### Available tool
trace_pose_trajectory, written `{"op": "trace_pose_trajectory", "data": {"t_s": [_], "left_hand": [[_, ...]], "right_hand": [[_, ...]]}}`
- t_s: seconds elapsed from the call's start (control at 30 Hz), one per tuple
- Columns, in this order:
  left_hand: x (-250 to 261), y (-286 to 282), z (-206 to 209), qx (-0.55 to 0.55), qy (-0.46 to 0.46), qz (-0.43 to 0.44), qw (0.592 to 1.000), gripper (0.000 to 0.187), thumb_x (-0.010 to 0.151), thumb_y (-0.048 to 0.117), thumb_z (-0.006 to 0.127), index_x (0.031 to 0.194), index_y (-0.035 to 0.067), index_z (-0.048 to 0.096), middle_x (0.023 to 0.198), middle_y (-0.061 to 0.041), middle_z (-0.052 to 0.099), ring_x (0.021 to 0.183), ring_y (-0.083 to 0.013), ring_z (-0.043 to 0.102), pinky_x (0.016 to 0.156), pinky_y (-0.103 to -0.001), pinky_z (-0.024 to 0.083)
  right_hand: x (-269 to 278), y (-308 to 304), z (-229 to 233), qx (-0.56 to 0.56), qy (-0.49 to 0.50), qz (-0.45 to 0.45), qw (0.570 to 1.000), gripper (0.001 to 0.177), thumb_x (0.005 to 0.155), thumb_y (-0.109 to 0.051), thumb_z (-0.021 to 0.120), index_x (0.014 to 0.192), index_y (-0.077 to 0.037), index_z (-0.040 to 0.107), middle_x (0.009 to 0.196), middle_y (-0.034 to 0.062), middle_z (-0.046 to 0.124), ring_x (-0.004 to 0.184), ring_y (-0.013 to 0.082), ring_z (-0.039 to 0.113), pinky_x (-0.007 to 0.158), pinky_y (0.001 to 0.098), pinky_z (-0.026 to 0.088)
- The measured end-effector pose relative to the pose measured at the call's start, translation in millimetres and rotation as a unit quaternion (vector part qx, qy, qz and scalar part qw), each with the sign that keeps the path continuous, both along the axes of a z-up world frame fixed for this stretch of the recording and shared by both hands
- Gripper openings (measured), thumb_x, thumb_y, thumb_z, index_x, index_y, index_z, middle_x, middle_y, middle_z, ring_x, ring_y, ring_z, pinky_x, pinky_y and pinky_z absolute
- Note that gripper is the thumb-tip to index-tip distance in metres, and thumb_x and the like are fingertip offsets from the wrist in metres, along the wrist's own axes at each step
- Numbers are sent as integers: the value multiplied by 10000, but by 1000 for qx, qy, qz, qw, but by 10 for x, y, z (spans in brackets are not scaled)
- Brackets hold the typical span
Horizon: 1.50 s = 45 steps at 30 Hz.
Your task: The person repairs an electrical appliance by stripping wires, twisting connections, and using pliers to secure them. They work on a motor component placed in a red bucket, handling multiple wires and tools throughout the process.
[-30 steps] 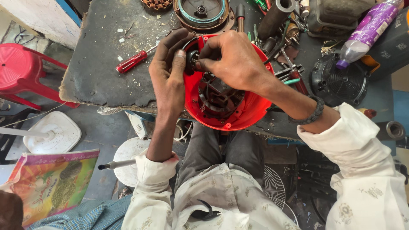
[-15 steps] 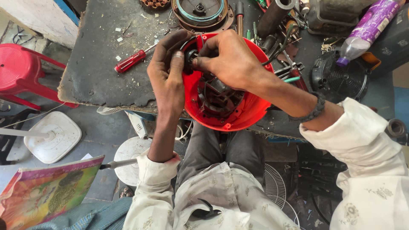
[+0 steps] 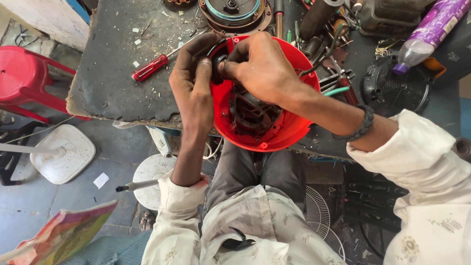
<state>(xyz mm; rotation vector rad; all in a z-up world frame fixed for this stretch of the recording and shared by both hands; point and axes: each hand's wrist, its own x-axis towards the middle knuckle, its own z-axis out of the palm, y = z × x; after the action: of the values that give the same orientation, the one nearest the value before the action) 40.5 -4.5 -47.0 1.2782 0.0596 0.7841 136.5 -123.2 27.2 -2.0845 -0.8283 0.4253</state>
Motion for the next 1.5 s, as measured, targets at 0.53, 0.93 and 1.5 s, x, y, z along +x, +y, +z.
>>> {"op": "trace_pose_trajectory", "data": {"t_s": [0.53,0.93,1.5], "left_hand": [[-18,8,1,-6,-28,-12,1000,313,1106,-46,440,1379,-37,593,1351,-125,678,1214,-165,661,1076,-299,543],[-49,-49,15,-7,-22,3,1000,263,1077,-92,431,1250,-23,616,1291,-81,662,1042,-85,627,963,-241,538],[-121,3,26,42,6,10,999,261,1111,-101,439,1233,-18,654,1416,-138,665,1098,-77,652,959,-221,540]], "right_hand": [[-61,-73,30,-28,-65,12,997,185,892,-185,770,930,-4,767,740,103,740,678,142,691,624,335,532],[-218,78,12,-45,-302,1,952,111,748,-49,760,763,40,696,731,226,679,696,390,684,694,504,509],[-160,-1211,853,-14,-452,41,891,159,972,-142,836,1003,-7,759,975,146,699,886,296,675,791,393,524]]}}
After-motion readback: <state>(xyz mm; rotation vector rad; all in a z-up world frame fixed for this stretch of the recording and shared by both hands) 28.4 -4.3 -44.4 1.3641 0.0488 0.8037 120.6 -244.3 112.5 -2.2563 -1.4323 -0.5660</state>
